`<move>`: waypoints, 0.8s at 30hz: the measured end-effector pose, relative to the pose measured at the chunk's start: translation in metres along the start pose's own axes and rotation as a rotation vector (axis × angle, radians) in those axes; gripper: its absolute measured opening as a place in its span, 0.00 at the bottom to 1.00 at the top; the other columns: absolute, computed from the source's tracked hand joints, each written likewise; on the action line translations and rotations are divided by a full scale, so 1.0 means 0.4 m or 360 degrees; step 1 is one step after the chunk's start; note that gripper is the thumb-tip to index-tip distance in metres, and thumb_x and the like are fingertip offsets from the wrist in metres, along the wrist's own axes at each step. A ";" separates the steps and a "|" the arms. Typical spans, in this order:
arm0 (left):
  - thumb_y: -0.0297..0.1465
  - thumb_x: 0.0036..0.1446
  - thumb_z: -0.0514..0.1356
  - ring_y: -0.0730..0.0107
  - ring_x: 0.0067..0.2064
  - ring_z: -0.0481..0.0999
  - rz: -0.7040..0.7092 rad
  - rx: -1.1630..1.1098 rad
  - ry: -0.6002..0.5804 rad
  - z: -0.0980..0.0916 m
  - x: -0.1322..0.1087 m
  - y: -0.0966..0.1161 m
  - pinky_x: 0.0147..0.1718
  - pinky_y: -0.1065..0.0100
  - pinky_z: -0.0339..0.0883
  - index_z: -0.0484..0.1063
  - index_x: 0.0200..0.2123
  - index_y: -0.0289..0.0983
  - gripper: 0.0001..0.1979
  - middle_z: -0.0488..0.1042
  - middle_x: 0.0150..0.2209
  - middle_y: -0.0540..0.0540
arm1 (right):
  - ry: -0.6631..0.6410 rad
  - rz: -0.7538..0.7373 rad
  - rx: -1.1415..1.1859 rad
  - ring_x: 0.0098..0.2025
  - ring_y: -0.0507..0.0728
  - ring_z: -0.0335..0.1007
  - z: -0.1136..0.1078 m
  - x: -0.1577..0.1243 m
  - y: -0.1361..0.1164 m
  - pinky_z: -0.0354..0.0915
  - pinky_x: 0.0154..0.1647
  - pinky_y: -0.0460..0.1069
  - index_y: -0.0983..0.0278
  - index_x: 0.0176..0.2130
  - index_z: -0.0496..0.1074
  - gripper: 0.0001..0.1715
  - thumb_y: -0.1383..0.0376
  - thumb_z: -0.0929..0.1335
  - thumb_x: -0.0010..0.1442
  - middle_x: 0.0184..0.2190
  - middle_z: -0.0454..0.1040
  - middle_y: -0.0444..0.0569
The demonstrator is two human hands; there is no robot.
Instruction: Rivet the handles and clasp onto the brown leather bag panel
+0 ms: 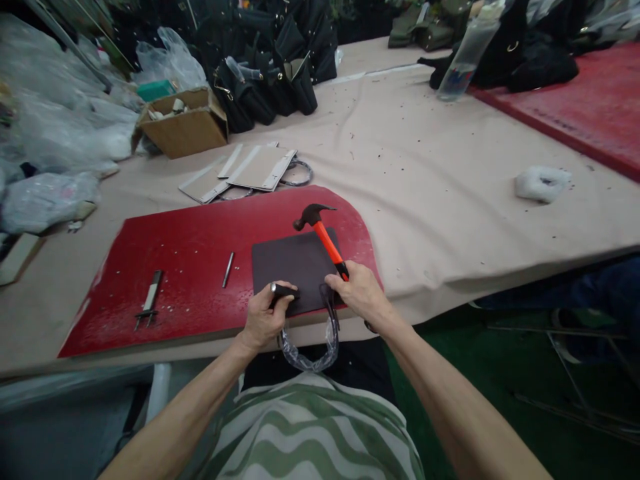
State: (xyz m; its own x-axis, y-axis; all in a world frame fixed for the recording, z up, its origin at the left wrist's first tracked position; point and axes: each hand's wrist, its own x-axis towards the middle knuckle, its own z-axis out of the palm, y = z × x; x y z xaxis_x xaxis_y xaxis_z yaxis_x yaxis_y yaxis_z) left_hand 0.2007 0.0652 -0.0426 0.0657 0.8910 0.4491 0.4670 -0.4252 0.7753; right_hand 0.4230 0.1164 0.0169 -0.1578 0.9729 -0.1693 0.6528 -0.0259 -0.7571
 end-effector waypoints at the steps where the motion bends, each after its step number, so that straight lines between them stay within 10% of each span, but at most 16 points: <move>1: 0.26 0.62 0.58 0.69 0.39 0.78 -0.0043 -0.0027 0.0016 -0.001 0.001 0.002 0.42 0.69 0.72 0.73 0.41 0.37 0.05 0.78 0.37 0.47 | -0.0035 0.0037 -0.0082 0.25 0.53 0.59 0.008 0.022 0.005 0.50 0.26 0.48 0.63 0.27 0.63 0.15 0.61 0.70 0.59 0.22 0.64 0.42; 24: 0.23 0.61 0.60 0.69 0.43 0.80 -0.0019 -0.0048 0.0060 -0.010 0.000 0.007 0.47 0.68 0.74 0.74 0.42 0.35 0.07 0.80 0.40 0.44 | -0.0031 0.0394 -0.0245 0.24 0.52 0.63 0.026 0.057 0.011 0.53 0.25 0.47 0.64 0.27 0.68 0.13 0.68 0.76 0.55 0.19 0.67 0.38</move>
State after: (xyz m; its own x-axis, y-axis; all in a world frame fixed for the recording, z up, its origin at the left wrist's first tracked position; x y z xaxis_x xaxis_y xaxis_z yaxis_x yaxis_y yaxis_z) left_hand 0.1982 0.0634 -0.0387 0.0269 0.8897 0.4557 0.4407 -0.4198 0.7935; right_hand 0.4146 0.1359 0.0030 0.0071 0.9367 -0.3500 0.7777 -0.2252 -0.5869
